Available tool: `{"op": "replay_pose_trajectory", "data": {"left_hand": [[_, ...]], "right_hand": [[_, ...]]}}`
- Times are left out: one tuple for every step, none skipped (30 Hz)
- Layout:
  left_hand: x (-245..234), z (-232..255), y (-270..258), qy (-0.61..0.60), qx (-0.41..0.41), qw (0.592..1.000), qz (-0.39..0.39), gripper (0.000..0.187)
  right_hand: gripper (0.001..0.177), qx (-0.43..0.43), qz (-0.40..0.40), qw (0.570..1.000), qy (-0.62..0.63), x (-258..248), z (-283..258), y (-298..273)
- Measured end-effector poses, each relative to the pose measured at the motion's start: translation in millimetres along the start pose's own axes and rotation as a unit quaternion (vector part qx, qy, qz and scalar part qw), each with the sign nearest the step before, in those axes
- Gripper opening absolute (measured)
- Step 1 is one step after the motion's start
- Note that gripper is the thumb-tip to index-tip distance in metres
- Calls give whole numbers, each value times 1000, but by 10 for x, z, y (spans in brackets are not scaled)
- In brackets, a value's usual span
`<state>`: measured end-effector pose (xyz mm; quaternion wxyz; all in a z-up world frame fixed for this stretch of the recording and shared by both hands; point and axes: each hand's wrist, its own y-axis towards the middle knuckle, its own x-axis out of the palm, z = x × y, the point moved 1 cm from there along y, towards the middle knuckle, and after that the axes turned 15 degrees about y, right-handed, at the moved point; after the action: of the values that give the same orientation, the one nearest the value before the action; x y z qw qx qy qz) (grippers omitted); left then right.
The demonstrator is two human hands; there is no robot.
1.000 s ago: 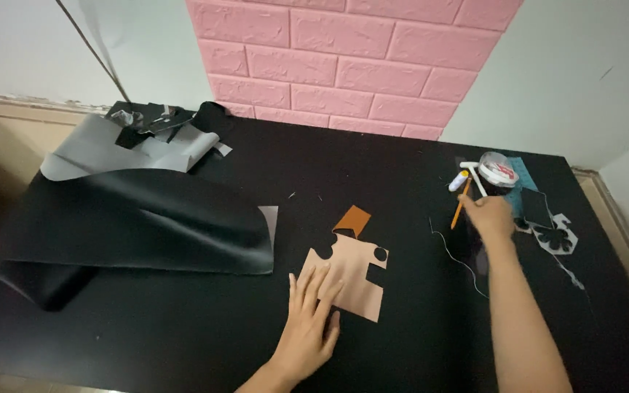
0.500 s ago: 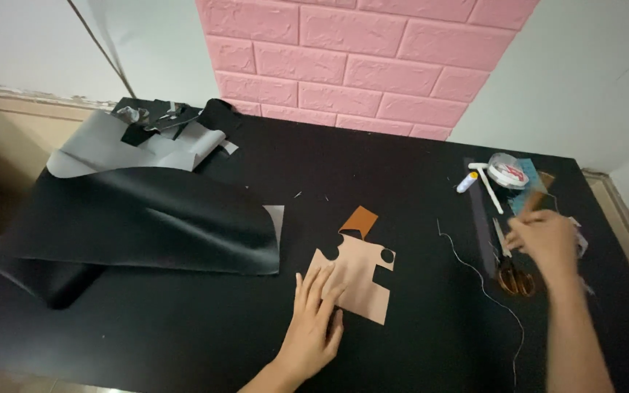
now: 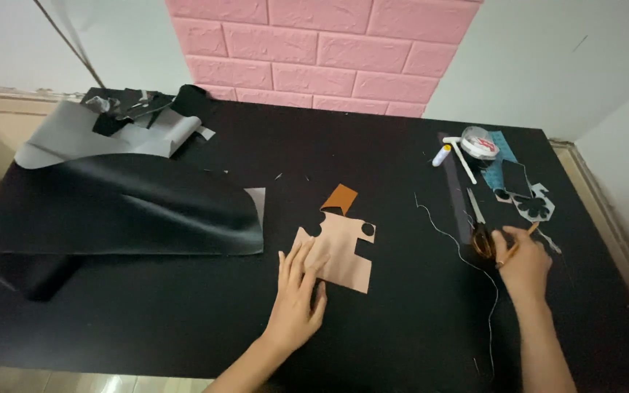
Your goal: Measuring, marking, and cutting leather templates from scraps using a ruler, pencil, and scissors.
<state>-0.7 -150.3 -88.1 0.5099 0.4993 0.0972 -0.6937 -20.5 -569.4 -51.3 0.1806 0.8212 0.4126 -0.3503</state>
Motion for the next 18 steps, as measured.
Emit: {"op": "replay_pose_trajectory", "data": {"left_hand": [[-5, 1, 3, 3, -2, 1000, 7, 54], [1, -8, 22, 6, -1, 1000, 11, 54], [7, -16, 42, 5, 7, 1000, 25, 53], [18, -5, 4, 2, 11, 999, 34, 52], [16, 1, -36, 3, 8, 999, 34, 52], [12, -10, -23, 4, 7, 1000, 28, 56], [7, -22, -7, 5, 7, 1000, 23, 60], [-9, -18, -14, 6, 6, 1000, 24, 60], [-20, -17, -19, -1, -2, 1000, 14, 59], [-27, -15, -21, -8, -8, 1000, 4, 58], [-20, -11, -26, -7, -7, 1000, 5, 58], [-21, -20, -19, -5, -8, 1000, 11, 56], [-21, -29, -10, -4, -8, 1000, 16, 55], [-24, -28, -14, -4, -7, 1000, 16, 55], [-27, -25, -17, -12, -7, 1000, 20, 54], [-25, -20, 6, -20, -5, 999, 26, 52], [-11, -27, 23, -21, -2, 999, 27, 52], [0, -40, 20, -20, -7, 1000, 17, 53]], "right_hand": [[42, -87, 42, 995, -11, 32, 49, 41], [42, -91, 44, 995, -9, 35, -34, 102], [41, -98, 45, 991, 81, 36, -115, 164], [43, -99, 40, 980, 168, 39, -163, 177], [43, -99, 37, 980, 167, 78, -230, 193], [39, -61, 18, 986, 153, 116, -322, 253], [35, -23, -1, 990, 138, 154, -417, 314], [35, -25, -2, 990, 139, 229, -517, 295], [36, -12, -28, 997, 64, 312, -613, 278], [38, 2, -52, 999, -11, 387, -700, 255], [38, 1, -52, 999, -10, 381, -722, 239], [41, 2, -54, 998, -17, 383, -753, 230], [43, 4, -55, 998, -24, 385, -784, 224], [43, 5, -55, 998, -23, 390, -699, 254], [42, 0, -40, 999, -1, 392, -616, 286], [42, -7, -22, 1000, 20, 372, -542, 334], [42, -7, -19, 1000, 21, 379, -542, 342], [45, -10, -12, 1000, -7, 403, -537, 337]]}}
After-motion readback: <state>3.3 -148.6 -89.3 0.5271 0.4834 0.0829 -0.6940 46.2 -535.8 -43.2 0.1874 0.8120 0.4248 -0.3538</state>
